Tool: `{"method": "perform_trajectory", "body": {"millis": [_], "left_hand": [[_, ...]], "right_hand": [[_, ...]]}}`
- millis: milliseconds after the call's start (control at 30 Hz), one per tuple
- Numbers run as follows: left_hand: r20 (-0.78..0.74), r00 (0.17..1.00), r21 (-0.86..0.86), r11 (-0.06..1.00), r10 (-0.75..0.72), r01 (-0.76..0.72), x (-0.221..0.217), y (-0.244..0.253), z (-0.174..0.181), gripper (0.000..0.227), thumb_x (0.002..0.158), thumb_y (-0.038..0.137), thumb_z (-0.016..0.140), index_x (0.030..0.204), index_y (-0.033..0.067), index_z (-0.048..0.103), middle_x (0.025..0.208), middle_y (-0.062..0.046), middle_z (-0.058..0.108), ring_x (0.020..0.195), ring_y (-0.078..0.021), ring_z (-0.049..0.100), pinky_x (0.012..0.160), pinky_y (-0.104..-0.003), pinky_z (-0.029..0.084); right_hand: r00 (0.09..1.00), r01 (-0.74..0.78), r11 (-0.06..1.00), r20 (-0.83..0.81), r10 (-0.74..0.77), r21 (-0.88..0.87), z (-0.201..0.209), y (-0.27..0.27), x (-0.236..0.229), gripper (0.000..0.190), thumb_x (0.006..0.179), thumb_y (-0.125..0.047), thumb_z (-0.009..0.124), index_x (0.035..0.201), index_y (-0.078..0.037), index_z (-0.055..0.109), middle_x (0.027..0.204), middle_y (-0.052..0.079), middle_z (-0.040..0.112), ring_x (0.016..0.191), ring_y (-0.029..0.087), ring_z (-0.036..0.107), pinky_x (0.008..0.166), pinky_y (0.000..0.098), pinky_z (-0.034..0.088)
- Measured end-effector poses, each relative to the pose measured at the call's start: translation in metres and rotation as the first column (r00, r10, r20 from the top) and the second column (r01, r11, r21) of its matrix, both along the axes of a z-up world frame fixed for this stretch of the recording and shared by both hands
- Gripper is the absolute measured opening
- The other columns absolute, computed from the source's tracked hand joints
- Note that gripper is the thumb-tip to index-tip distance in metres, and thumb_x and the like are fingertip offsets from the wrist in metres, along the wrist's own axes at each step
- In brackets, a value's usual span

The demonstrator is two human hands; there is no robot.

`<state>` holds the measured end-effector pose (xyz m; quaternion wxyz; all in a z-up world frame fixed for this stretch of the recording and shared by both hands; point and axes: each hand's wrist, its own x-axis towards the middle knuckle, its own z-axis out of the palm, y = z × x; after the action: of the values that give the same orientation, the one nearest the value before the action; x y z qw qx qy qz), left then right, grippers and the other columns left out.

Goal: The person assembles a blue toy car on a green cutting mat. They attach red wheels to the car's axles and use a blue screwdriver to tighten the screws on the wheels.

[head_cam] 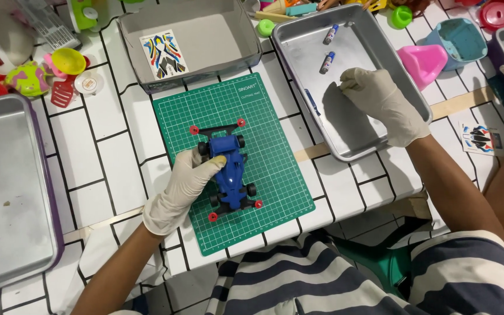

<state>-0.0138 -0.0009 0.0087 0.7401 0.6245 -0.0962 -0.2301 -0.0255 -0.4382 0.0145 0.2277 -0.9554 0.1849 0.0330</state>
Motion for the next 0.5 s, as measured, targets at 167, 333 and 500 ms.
{"method": "perform_trajectory", "body": {"millis": [167,333,500], "left_hand": [[-0.130,0.981,0.009,0.989,-0.145,0.148,-0.010,-0.002,0.015,0.013,0.080,0.010,0.081,0.088,0.0023,0.075,0.067,-0.004,0.069,0.062,-0.0101,0.064,0.054,-0.026,0.060],[-0.163,0.959,0.014,0.971,-0.233,0.238,-0.010,-0.002,0.029,0.009,0.078,0.008,0.082,0.082,0.0040,0.075,0.064,-0.003,0.069,0.060,-0.0089,0.063,0.052,-0.026,0.059],[-0.299,0.868,0.271,0.837,-0.395,0.475,-0.007,-0.004,0.056,0.024,0.082,0.018,0.073,0.099,0.0017,0.077,0.091,-0.011,0.081,0.081,-0.0208,0.078,0.078,-0.028,0.065]], "right_hand": [[0.991,-0.049,0.998,0.131,0.042,0.046,-0.005,-0.001,-0.008,0.042,0.089,-0.005,0.070,0.130,-0.010,0.067,0.107,0.009,0.076,0.099,0.027,0.072,0.087,0.0399,0.056],[0.963,-0.125,0.982,0.254,0.087,0.140,0.008,0.029,-0.013,0.047,0.082,-0.005,0.073,0.127,-0.013,0.063,0.099,0.004,0.075,0.085,0.019,0.070,0.082,0.0333,0.055],[0.877,-0.344,0.894,0.439,0.196,0.288,0.059,0.123,-0.024,0.036,0.089,0.011,0.068,0.118,0.002,0.050,0.099,0.012,0.072,0.089,0.021,0.071,0.081,0.0291,0.061]]}}
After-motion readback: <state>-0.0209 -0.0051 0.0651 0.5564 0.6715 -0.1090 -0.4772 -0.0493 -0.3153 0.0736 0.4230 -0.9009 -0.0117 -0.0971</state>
